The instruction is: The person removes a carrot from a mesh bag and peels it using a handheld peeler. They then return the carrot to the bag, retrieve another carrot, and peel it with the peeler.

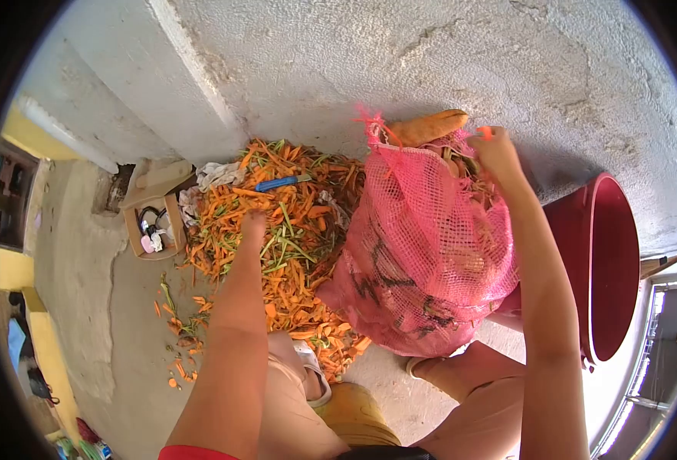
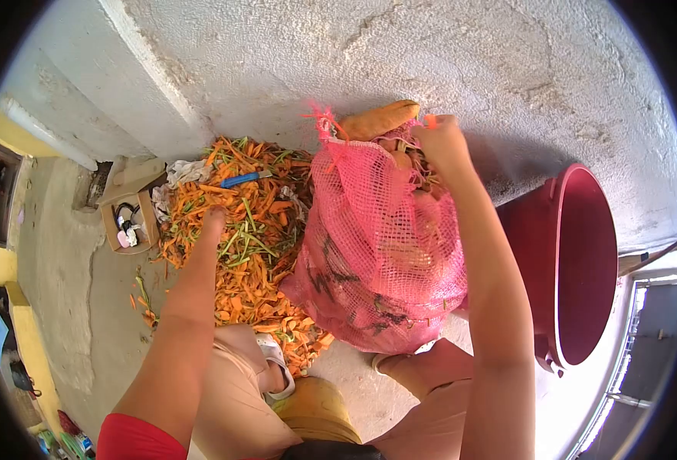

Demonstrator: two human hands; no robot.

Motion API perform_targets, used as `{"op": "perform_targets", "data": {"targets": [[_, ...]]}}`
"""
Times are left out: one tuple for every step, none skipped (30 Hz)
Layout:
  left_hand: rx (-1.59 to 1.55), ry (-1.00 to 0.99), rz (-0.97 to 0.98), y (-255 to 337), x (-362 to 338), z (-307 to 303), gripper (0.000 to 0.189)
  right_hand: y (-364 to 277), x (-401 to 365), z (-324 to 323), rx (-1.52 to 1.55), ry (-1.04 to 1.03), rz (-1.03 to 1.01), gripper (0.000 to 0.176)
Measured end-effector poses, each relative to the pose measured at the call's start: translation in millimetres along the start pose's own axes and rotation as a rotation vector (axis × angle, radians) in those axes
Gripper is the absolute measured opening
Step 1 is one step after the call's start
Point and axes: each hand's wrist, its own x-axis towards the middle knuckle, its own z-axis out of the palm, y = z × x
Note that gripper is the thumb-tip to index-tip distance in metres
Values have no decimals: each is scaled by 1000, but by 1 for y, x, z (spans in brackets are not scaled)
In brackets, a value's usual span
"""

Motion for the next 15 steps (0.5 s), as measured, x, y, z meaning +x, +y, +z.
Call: {"op": "perform_targets", "data": {"targets": [[79,-4,5,11,-20,3,17,-5,9,7,-79,-63,65,38],[143,-22,7,12,-17,0,15,-7,18,14,-160,-126,129,41],[207,-40,11,12,-13,-2,13,7,35,26,-39,-86,126,37],[257,-72,14,3,18,-13,10,31,57,41,83,-46,121,33],[425,-71,130,2,23,-15,8,43,70,51,206,-8,114,30],[595,-50,248,2,28,-16,10,42,68,56,241,69,79,52],[886,6,475,10,4,-7,14,37,62,59,271,95,98,56],[1179,62,704,19,-17,1,20,30,55,60,302,123,119,60],[1288,25,744,29,-29,6,25,28,52,63,333,153,143,64],[1398,-17,784,40,-37,15,31,35,59,67,281,219,117,66],[1503,-62,827,44,-36,26,37,42,68,71,228,287,87,68],[1525,-112,815,44,-31,34,40,44,72,75,175,354,58,71],[1548,-164,801,43,-26,41,42,45,75,76,185,361,56,71],[1571,-217,788,42,-21,47,44,47,77,75,195,369,56,72],[1667,-229,829,39,-18,54,45,48,79,75,205,378,54,72]]}}
